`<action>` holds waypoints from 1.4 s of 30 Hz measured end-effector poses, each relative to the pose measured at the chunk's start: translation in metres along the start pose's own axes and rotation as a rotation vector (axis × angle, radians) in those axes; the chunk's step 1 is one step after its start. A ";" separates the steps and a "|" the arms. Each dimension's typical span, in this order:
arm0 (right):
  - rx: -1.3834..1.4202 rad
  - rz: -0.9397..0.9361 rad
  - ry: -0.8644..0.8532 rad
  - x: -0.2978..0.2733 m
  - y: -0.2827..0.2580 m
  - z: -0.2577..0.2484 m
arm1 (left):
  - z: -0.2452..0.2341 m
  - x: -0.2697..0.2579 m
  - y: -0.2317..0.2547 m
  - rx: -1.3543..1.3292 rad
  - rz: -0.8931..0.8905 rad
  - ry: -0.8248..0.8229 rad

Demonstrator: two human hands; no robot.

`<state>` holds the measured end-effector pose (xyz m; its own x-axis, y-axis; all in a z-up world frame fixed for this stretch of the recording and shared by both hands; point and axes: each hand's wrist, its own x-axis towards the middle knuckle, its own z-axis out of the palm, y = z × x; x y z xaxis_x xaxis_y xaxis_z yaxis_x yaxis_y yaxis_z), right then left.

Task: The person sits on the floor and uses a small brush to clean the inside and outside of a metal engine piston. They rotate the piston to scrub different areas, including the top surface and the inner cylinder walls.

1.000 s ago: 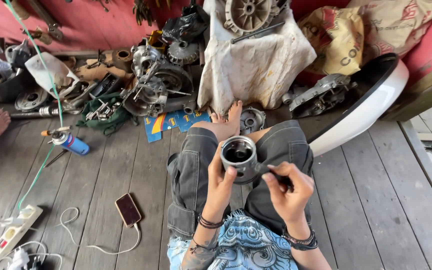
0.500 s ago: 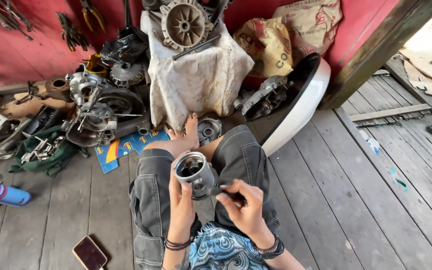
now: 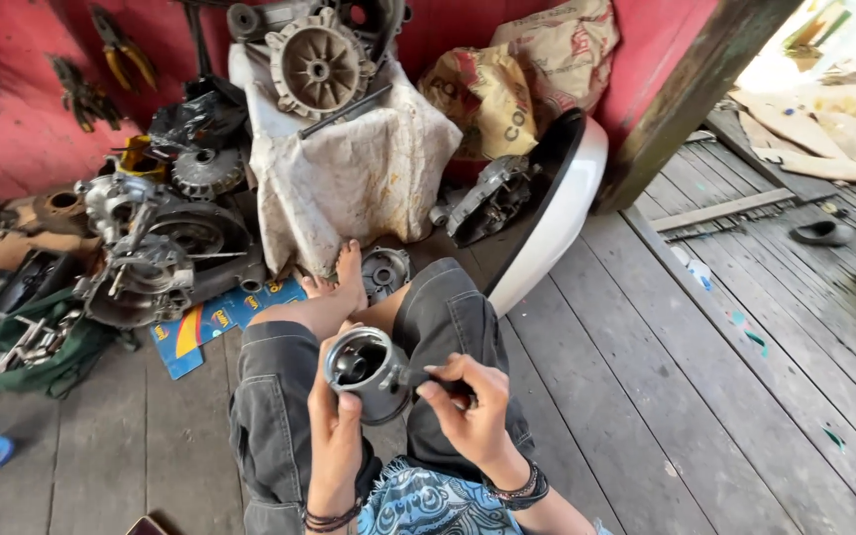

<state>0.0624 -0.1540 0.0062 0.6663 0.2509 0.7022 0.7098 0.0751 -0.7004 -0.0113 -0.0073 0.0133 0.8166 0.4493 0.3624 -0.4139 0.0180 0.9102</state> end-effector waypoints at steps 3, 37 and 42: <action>-0.015 0.016 -0.075 -0.016 -0.004 0.002 | -0.004 0.001 -0.005 -0.073 0.041 -0.030; 0.155 0.076 -0.090 -0.045 0.026 0.004 | 0.006 -0.004 -0.008 0.099 -0.091 0.056; 0.141 0.108 0.018 -0.051 0.048 -0.004 | 0.003 -0.005 -0.020 0.017 -0.135 -0.032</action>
<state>0.0634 -0.1667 -0.0628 0.7418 0.2473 0.6234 0.5959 0.1835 -0.7818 -0.0062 -0.0126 -0.0062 0.8770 0.4147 0.2425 -0.2929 0.0613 0.9542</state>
